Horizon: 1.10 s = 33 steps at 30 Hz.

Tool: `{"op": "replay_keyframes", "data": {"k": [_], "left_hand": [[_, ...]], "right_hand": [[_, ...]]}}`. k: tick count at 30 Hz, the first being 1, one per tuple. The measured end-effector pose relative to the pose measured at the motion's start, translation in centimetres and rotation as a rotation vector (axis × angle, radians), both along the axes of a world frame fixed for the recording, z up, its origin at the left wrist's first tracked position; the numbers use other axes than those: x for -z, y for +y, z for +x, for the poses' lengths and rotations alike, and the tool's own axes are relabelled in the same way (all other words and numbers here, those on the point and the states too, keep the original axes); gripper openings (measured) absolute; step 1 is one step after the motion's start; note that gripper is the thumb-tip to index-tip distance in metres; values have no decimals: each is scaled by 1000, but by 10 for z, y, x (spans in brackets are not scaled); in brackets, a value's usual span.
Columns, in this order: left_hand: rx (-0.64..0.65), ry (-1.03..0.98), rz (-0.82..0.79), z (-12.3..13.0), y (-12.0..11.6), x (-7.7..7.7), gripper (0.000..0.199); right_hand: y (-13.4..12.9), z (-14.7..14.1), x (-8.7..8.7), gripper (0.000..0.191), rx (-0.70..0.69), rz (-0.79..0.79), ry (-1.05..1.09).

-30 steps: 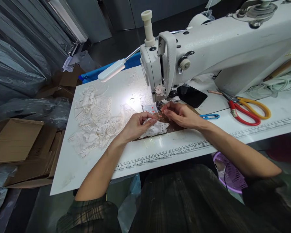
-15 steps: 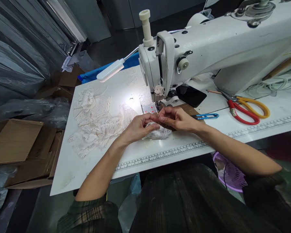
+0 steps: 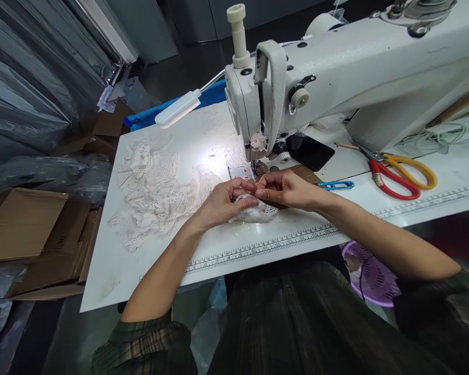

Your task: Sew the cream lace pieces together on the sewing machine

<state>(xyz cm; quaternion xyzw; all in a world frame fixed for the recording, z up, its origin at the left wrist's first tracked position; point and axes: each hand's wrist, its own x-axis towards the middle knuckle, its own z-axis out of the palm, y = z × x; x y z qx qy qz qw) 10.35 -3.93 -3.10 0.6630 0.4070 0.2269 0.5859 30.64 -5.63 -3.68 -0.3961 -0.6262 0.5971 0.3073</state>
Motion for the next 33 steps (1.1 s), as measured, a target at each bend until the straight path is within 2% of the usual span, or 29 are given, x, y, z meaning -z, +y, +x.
{"op": "replay_keyframes", "data": {"k": [3, 6, 7, 9, 11, 13, 15, 17, 18, 20, 23, 26, 30, 33], "left_hand": [[18, -20, 30, 1, -1, -4, 26], [41, -6, 73, 2, -4, -12, 24], [46, 14, 88, 3, -6, -14, 24], [39, 59, 126, 3, -8, -15, 24], [47, 101, 149, 4, -9, -15, 24], [76, 123, 160, 5, -9, -14, 25], [108, 130, 168, 7, -9, -14, 25], [123, 142, 185, 8, -10, -15, 26], [130, 162, 198, 8, -11, -16, 26], [142, 240, 238, 5, -15, -18, 27], [91, 363, 301, -6, -21, -17, 27], [-12, 352, 293, -20, -23, -12, 29], [-8, 255, 284, -34, -23, -4, 63], [-62, 291, 333, -39, -23, 1, 62]], "right_hand": [[-12, -11, -1, 27, 138, 333, -96], [-20, -8, 1, 16, 315, 735, -353], [-20, -4, 3, 16, 367, 825, -465], [-18, 8, 9, 17, 442, 904, -652], [-16, 18, 15, 18, 494, 895, -711], [-17, 20, 17, 18, 521, 853, -627], [-21, 15, 15, 18, 458, 788, -420], [-26, 7, 12, 18, 320, 703, -227], [-28, 4, 10, 17, 262, 678, -197], [-30, 4, 7, 17, 252, 683, -309], [-30, 18, 5, 16, 417, 706, -582], [-30, 35, 6, 15, 492, 617, -596], [-32, 42, 7, 17, 342, 612, -601], [-30, 42, 8, 25, 185, 648, -695]]}}
